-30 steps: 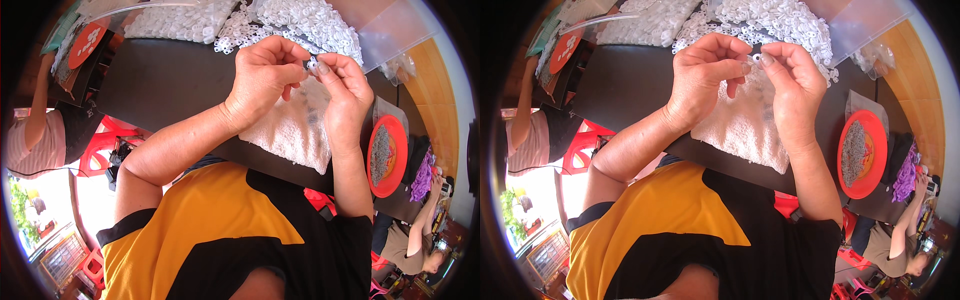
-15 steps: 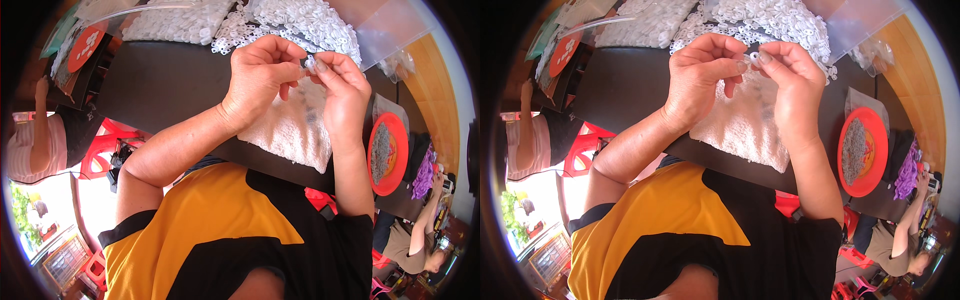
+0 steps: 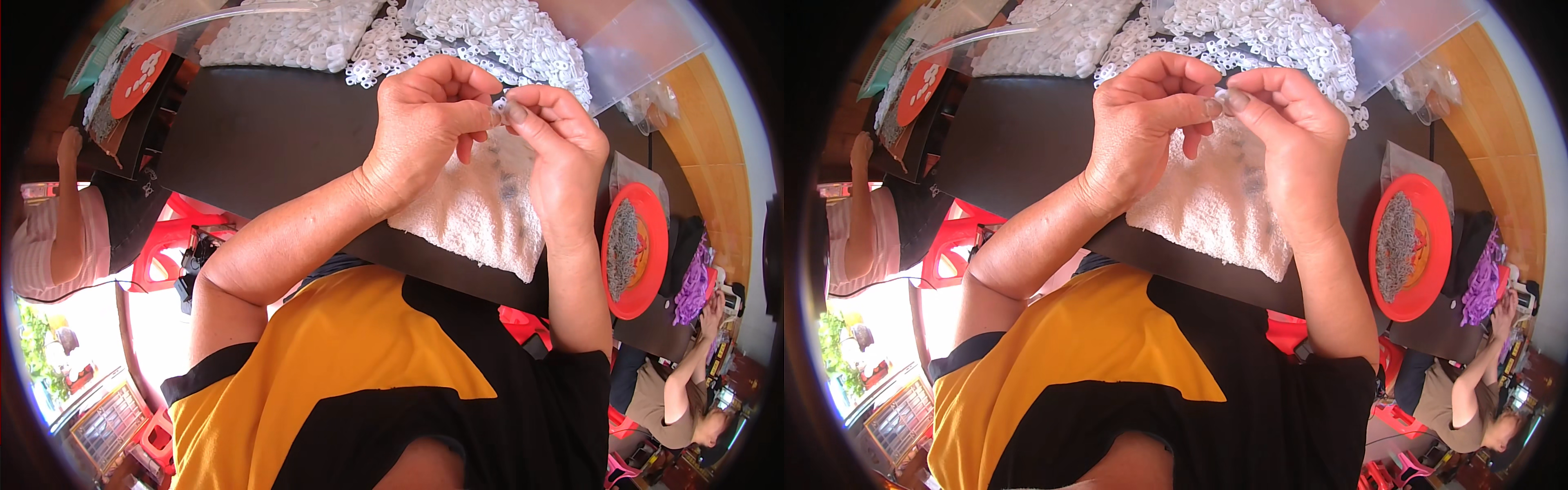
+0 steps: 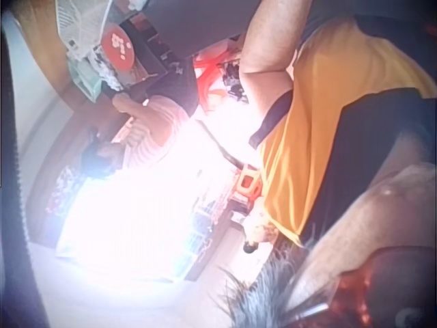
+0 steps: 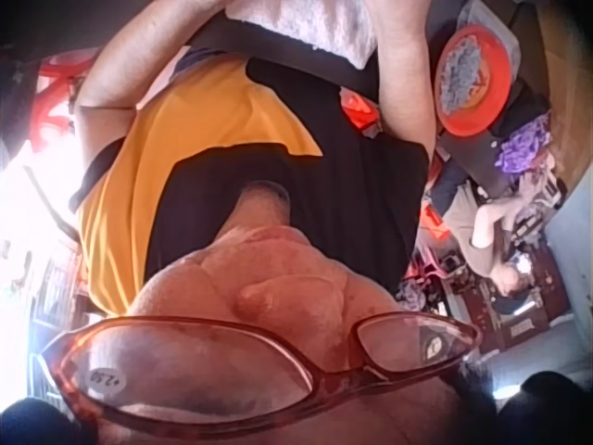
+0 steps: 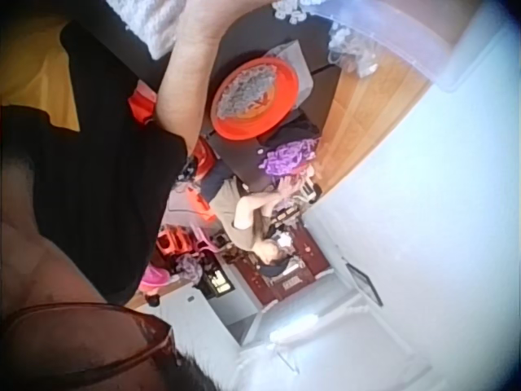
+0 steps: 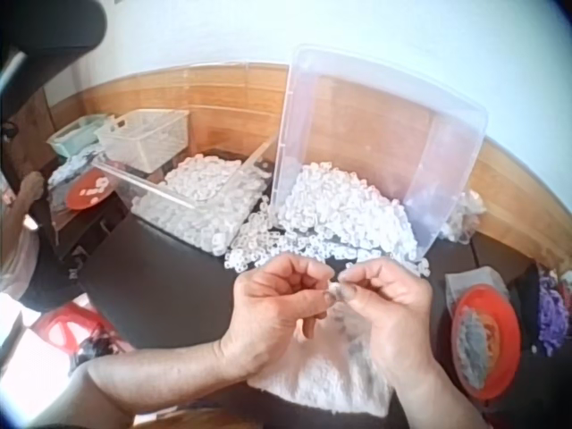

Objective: Assembling small white plastic washers or spacers using a thin metal pin or assembly tool.

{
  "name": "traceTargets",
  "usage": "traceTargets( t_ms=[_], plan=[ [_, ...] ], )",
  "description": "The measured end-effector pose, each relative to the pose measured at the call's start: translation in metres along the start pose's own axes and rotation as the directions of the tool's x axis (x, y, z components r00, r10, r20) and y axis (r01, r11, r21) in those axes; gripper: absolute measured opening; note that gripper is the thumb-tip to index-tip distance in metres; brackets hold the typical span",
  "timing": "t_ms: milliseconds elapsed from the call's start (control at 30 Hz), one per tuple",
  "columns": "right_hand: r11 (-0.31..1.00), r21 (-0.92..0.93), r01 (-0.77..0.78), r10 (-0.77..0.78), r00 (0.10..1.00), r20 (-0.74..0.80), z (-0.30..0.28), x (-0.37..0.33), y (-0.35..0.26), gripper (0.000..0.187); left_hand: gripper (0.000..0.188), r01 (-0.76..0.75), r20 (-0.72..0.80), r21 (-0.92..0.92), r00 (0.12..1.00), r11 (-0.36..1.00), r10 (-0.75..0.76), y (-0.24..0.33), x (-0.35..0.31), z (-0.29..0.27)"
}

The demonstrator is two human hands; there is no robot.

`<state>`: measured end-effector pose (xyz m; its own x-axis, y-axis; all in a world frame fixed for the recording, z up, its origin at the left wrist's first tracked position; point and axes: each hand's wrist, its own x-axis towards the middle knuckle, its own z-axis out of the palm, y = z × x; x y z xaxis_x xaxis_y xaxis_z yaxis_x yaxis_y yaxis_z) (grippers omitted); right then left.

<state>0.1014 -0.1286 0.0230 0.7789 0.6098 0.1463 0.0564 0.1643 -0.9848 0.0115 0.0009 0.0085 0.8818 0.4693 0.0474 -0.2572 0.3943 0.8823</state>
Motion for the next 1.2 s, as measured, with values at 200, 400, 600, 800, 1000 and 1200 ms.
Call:
traceTargets(
  t_ms=[200, 400, 600, 800, 1000, 1200],
  plan=[
    [0.998, -0.057, 0.018, -0.015, 0.999, 0.037, 0.0, 0.002, -0.006, 0.013, 0.018, -0.02, 0.014, 0.01, 1.0, 1.0, 0.02, 0.0, 0.001, -0.001],
    [0.993, -0.075, -0.088, 0.096, 0.99, 0.105, -0.005, 0.004, -0.012, 0.014, 0.016, -0.039, 0.016, 0.045, 0.999, 0.998, 0.039, 0.001, 0.001, -0.002],
    [0.991, -0.069, -0.116, 0.125, 0.981, 0.149, -0.011, 0.004, -0.012, 0.015, 0.023, -0.088, 0.093, 0.096, 0.993, 0.991, 0.079, 0.001, 0.0, 0.0],
    [0.986, -0.095, -0.14, 0.159, 0.958, 0.24, -0.02, 0.006, -0.023, 0.015, 0.028, -0.085, 0.203, 0.156, 0.978, 0.984, 0.052, 0.004, 0.0, -0.002],
    [0.98, -0.115, -0.161, 0.188, 0.94, 0.284, -0.025, 0.007, -0.021, 0.02, 0.028, -0.082, 0.247, 0.19, 0.968, 0.978, 0.033, 0.005, -0.001, -0.003],
    [0.981, -0.125, -0.148, 0.179, 0.94, 0.289, -0.025, 0.006, -0.022, 0.022, 0.031, -0.13, 0.277, 0.223, 0.959, 0.966, 0.065, 0.004, 0.0, -0.002]
  ],
)
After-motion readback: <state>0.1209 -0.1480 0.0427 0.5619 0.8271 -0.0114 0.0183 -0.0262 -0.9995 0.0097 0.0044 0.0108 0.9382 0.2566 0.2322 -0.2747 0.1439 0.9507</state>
